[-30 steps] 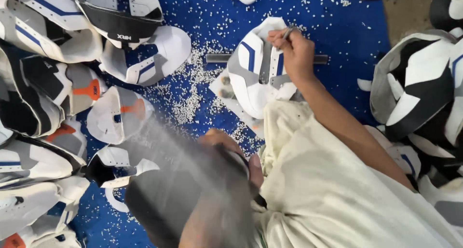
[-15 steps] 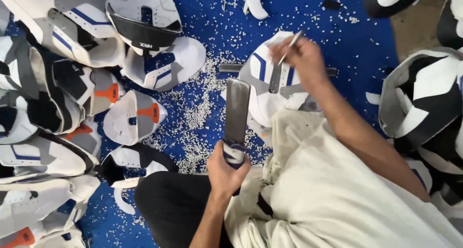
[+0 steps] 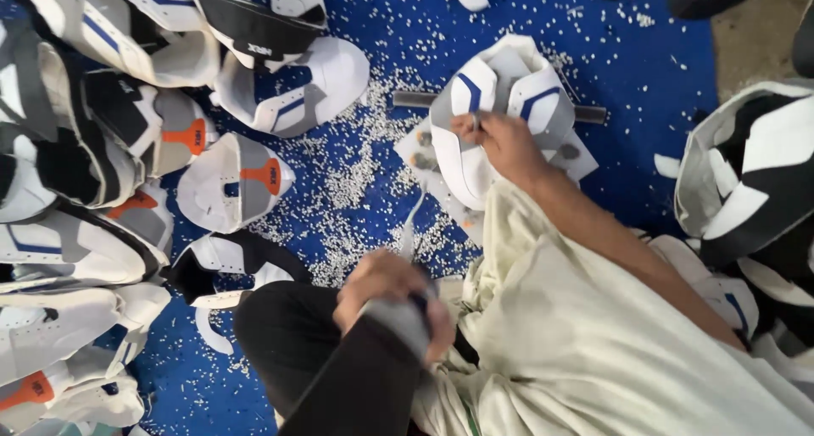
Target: Punching holes in shoe uppers using a manual punch tool and a mallet.
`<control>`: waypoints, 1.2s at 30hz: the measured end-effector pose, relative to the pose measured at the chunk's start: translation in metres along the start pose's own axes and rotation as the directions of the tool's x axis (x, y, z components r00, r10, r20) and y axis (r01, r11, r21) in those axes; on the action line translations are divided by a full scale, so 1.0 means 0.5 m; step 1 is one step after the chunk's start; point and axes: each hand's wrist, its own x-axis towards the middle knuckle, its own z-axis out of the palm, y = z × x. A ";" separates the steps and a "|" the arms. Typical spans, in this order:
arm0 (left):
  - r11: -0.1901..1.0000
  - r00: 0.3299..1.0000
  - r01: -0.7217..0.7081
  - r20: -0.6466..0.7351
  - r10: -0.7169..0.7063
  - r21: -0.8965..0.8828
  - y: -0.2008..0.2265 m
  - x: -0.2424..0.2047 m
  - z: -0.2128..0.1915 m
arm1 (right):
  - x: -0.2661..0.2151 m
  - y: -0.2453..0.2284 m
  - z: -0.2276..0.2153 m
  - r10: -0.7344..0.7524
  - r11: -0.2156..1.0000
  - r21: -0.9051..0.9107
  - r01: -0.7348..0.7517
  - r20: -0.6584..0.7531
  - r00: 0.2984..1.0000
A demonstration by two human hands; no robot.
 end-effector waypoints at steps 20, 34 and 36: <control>0.927 0.962 0.227 0.077 -0.260 0.299 -0.201 -0.055 0.020 | -0.004 -0.028 -0.001 -0.168 0.979 -0.138 0.150 -0.133 0.977; 0.939 0.992 0.109 0.020 -0.122 0.325 -0.191 -0.033 0.040 | 0.028 -0.001 -0.014 -0.063 0.997 0.035 0.068 -0.137 0.989; 0.902 0.988 0.074 0.094 -0.126 0.425 -0.212 -0.040 0.043 | 0.022 0.024 -0.010 -0.194 0.972 -0.154 0.178 -0.100 0.976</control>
